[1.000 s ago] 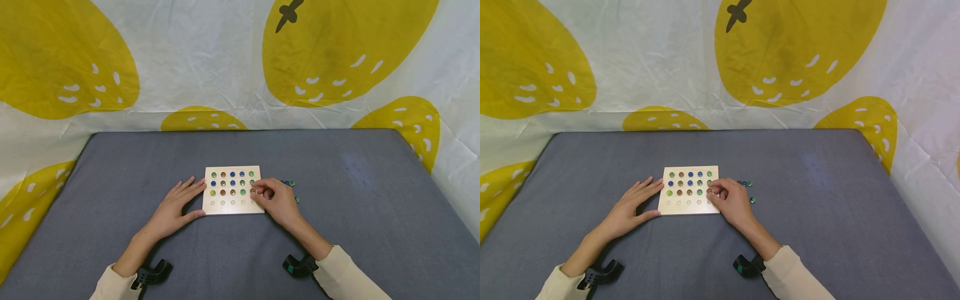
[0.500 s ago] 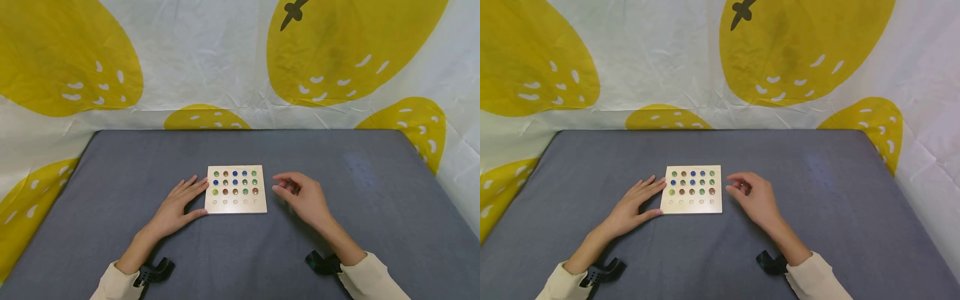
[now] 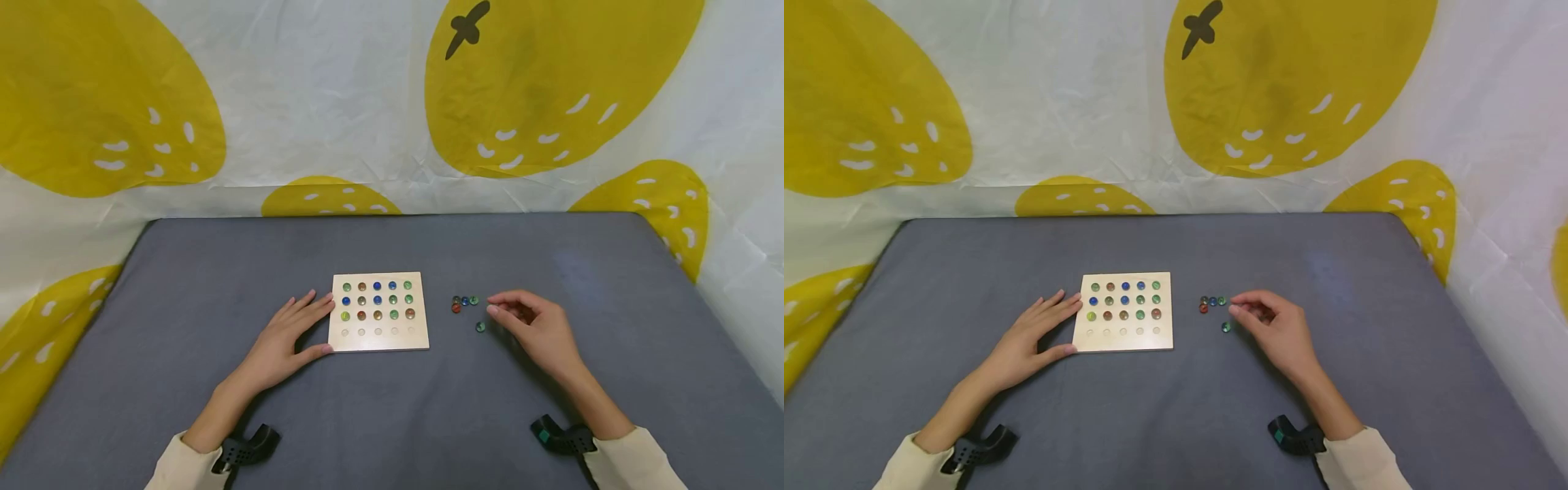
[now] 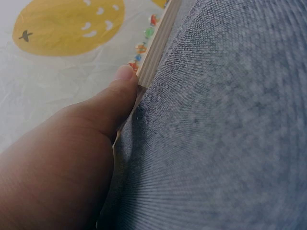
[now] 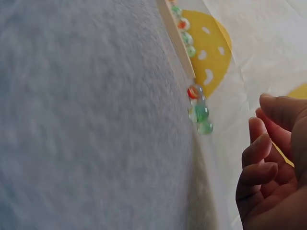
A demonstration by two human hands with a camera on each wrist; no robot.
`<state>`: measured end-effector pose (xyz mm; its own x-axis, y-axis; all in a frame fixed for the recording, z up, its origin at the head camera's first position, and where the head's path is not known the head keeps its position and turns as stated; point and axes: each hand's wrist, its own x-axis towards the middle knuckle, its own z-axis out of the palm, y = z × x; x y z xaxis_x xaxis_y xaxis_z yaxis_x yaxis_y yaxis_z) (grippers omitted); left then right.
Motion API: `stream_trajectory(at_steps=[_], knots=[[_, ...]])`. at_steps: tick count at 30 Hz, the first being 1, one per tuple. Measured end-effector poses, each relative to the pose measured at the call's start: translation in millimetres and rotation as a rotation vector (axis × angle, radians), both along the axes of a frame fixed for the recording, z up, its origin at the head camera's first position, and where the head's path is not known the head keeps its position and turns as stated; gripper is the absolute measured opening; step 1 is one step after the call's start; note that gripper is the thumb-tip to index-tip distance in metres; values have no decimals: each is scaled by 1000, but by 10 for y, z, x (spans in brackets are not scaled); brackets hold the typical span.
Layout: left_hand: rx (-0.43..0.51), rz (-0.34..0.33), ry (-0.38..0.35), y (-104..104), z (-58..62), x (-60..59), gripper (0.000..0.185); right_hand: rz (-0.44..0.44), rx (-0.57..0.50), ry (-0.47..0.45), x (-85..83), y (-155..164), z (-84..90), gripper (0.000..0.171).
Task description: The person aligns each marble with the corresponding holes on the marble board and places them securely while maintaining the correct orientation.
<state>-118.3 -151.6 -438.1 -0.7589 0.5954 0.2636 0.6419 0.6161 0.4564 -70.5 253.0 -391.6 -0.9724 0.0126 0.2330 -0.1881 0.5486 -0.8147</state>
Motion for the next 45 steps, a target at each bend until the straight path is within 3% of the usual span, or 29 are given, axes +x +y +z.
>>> stream_trajectory(at_steps=[4,9,16,30,39,45], knots=[[-9,-4,3,-15,2,3,73,25,-38,-49,26,16,59,19],[-14,-18,3,14,18,-22,73,63,-48,-110,36,96,-10,21],[-10,-19,7,11,16,-27,73,105,-15,-86,40,77,-40,20],[-3,-5,3,2,9,-4,72,99,68,-73,21,6,-3,19],[-6,2,4,-9,14,7,72,98,82,-66,-80,134,-299,21],[0,2,9,-12,12,11,71,111,79,-61,-102,165,-351,20]])
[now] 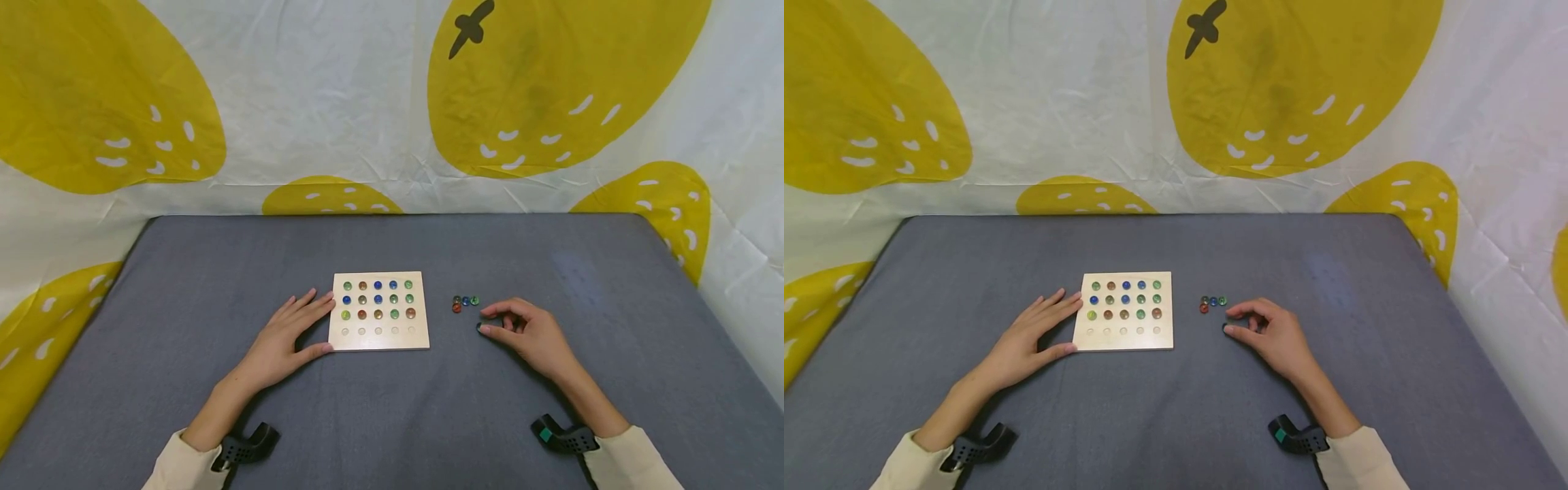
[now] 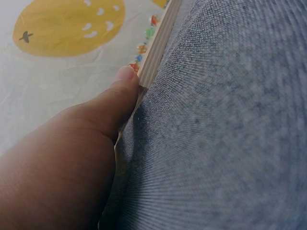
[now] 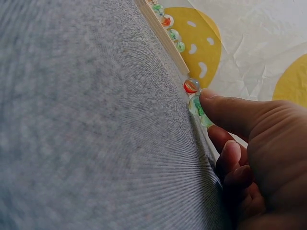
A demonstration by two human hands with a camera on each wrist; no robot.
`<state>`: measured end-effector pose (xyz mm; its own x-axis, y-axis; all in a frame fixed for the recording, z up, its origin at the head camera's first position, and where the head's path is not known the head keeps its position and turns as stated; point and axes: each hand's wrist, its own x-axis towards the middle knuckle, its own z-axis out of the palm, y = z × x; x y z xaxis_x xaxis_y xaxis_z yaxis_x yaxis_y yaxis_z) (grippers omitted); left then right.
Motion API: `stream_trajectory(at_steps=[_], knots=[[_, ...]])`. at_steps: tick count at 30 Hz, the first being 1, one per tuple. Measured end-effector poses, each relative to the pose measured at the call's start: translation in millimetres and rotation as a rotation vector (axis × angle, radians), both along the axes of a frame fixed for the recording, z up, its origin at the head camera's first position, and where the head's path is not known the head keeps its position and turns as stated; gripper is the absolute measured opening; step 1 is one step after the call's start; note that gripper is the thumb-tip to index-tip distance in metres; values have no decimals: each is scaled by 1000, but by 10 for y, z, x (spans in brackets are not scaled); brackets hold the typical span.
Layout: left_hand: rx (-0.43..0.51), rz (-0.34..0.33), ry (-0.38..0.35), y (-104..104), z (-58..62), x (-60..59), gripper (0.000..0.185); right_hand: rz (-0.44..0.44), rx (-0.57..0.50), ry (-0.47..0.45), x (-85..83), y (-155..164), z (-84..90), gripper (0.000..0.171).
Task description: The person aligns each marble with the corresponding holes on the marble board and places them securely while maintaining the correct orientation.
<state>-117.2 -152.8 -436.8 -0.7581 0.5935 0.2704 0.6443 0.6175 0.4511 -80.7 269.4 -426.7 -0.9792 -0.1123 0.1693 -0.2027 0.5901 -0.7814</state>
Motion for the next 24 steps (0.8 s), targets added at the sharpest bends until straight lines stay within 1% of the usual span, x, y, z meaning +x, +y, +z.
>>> stream_trajectory(at_steps=[7,17,24], knots=[[1,1,0,-5,-6,8,72,14,25,6,5,-8,8,20],[-9,4,-5,2,0,-2,71,36,19,-7,4,1,3,21],[-12,7,-10,1,1,-10,71,54,37,22,-3,-2,3,21]])
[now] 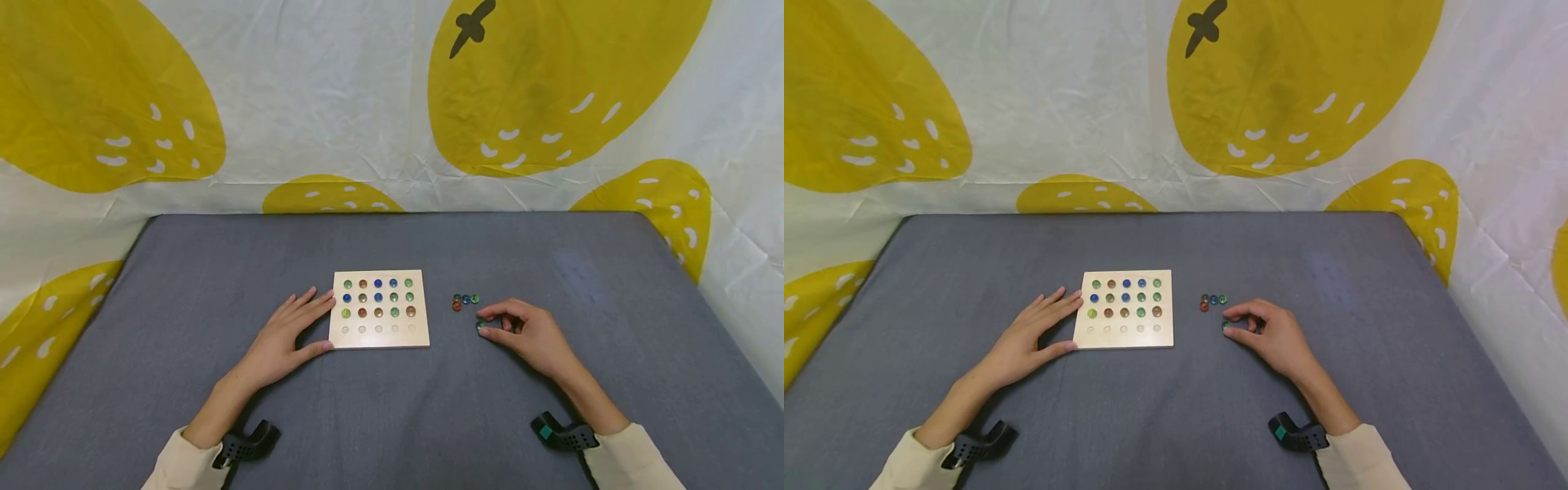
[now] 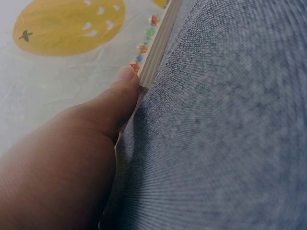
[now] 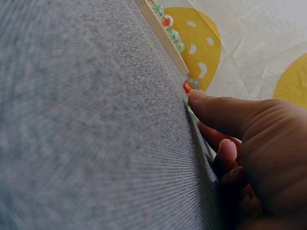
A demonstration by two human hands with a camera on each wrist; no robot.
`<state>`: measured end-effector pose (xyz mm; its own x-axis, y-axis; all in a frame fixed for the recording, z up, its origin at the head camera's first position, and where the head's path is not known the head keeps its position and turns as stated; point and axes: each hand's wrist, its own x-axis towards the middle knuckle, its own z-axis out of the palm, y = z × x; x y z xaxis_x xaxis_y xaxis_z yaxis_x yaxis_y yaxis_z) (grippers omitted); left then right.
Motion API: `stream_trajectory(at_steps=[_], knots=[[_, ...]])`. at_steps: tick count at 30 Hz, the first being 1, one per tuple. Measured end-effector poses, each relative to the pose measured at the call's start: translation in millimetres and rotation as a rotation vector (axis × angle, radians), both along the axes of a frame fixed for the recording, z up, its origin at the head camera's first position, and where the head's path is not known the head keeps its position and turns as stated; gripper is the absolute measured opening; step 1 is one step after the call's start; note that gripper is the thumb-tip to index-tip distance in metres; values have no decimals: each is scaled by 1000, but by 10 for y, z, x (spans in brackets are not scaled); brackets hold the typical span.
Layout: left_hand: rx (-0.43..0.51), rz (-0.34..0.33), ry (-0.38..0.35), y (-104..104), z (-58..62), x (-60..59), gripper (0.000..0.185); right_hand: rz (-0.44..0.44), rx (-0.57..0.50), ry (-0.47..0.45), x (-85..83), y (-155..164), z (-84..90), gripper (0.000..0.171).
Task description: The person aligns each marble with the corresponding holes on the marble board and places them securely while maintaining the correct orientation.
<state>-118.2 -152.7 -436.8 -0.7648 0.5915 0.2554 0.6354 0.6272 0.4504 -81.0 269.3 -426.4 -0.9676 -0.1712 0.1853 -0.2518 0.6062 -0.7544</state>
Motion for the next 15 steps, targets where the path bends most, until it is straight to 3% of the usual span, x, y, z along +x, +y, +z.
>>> stream_trajectory(at_steps=[15], knots=[[0,4,-8,2,8,9,72,26,51,31,-5,8,-13,22]])
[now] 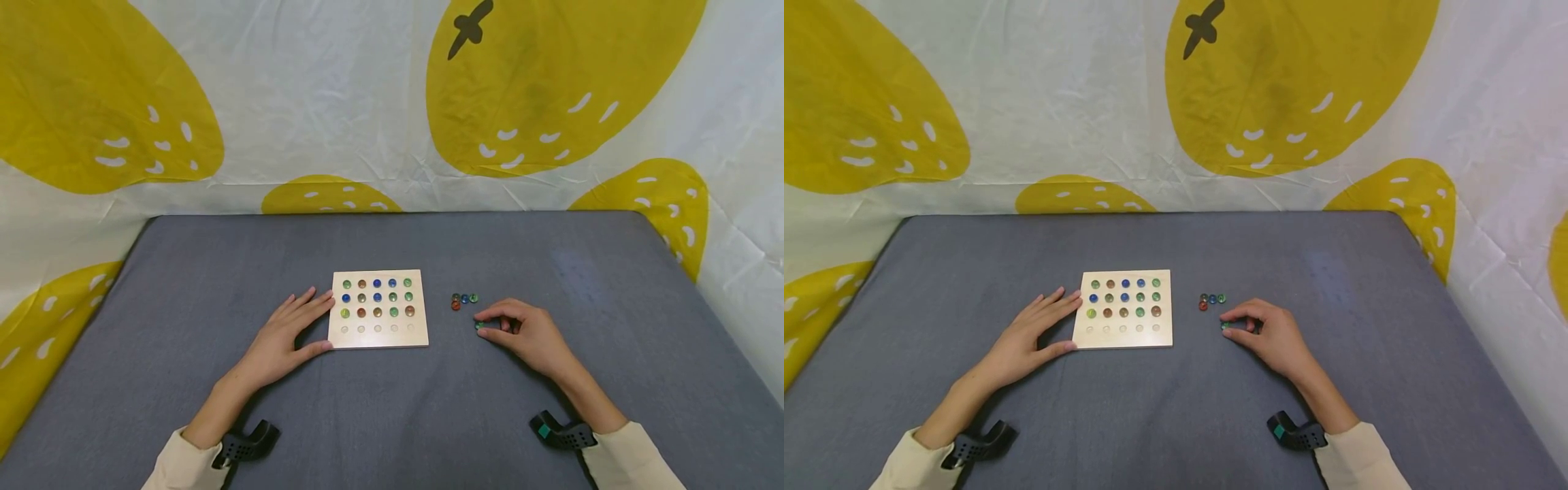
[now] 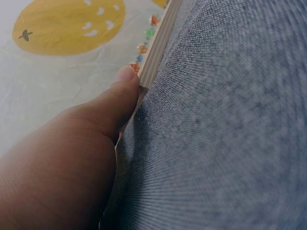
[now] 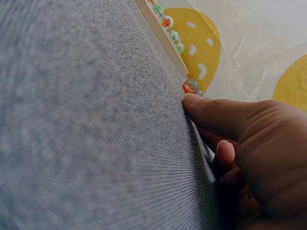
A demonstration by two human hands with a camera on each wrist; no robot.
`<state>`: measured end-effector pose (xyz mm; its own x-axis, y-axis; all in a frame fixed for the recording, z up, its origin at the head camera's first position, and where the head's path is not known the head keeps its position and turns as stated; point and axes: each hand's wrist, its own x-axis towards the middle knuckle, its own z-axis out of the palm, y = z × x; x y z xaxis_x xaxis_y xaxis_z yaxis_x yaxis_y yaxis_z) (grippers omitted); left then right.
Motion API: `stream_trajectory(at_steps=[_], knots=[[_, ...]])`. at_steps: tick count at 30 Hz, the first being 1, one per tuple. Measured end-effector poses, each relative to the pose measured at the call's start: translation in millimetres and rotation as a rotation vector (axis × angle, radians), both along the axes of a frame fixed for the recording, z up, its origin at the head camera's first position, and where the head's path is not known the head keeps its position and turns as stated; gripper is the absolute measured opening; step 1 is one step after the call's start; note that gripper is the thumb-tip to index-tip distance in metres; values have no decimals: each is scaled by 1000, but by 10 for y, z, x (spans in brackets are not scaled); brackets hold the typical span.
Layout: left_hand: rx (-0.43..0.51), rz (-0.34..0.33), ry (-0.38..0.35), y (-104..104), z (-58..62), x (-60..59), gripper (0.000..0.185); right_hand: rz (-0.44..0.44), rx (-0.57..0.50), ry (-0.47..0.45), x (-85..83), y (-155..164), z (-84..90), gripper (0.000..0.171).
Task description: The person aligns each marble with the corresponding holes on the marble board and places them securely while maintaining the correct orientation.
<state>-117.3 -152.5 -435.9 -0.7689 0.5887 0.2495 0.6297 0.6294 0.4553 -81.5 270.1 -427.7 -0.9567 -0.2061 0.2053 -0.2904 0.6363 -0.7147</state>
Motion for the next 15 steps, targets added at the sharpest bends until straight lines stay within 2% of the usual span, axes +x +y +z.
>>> stream_trajectory(at_steps=[15], knots=[[7,-10,9,-6,-2,-4,72,7,-1,5,9,-10,0,23]])
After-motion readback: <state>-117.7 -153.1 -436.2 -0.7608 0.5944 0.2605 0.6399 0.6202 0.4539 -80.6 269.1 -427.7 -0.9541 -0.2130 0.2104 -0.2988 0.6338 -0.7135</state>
